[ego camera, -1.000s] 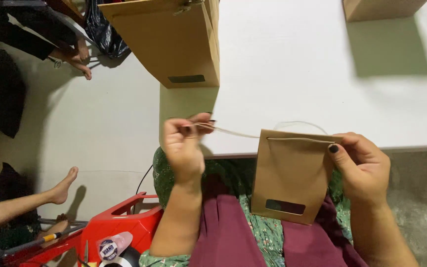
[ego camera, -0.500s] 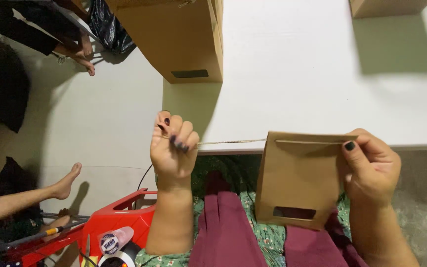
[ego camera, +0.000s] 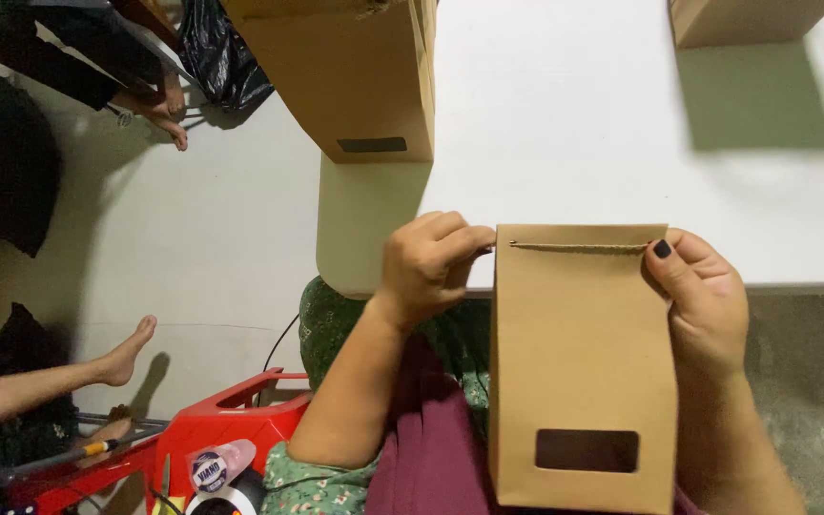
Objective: Assembling small brown paper gift bags by threading twine handles through pre-punched holes
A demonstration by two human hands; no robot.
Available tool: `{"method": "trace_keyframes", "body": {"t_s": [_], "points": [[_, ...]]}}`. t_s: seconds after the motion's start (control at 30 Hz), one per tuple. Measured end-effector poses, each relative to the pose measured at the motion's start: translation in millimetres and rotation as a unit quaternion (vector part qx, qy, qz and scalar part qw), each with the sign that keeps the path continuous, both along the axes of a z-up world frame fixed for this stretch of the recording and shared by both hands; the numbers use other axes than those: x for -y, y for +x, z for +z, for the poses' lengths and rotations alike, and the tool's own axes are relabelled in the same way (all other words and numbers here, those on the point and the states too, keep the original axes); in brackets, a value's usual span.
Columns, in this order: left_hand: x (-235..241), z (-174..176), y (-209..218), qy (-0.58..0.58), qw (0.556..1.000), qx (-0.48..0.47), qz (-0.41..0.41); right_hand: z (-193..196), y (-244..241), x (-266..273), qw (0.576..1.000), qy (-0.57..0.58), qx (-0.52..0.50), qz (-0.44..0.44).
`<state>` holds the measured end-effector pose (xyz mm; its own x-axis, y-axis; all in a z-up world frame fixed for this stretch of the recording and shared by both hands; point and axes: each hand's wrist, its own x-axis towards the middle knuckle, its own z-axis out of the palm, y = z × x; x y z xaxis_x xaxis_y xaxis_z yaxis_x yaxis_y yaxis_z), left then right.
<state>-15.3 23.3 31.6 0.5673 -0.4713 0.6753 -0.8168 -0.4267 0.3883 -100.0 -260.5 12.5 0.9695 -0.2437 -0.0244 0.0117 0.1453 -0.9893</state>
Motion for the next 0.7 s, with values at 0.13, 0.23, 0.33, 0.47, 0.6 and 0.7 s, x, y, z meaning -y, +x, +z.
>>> {"method": "trace_keyframes", "body": {"t_s": [0.13,0.23,0.33,0.47,0.6,0.7], "points": [[28,6,-3,-0.171,0.976,-0.057,-0.12,10,-2,-26,0.999,0.023,0.039,0.001],[38,5,-7,-0.243,0.955,-0.116,-0.126,27,-7,-47,0.992,0.119,0.005,-0.034],[40,4,-8,-0.261,0.946,-0.141,-0.127,19,-10,-48,0.99,0.112,0.059,-0.055],[34,-4,0,-0.21,0.971,-0.103,-0.051,3,-10,-31,0.983,0.088,0.135,-0.089],[23,2,-11,-0.308,0.915,-0.262,0.014,-16,-7,2,0.978,-0.007,0.166,-0.129],[22,-2,-25,-0.413,0.881,-0.232,0.01,-8,-12,-1,0.966,-0.112,0.168,-0.16]]}}
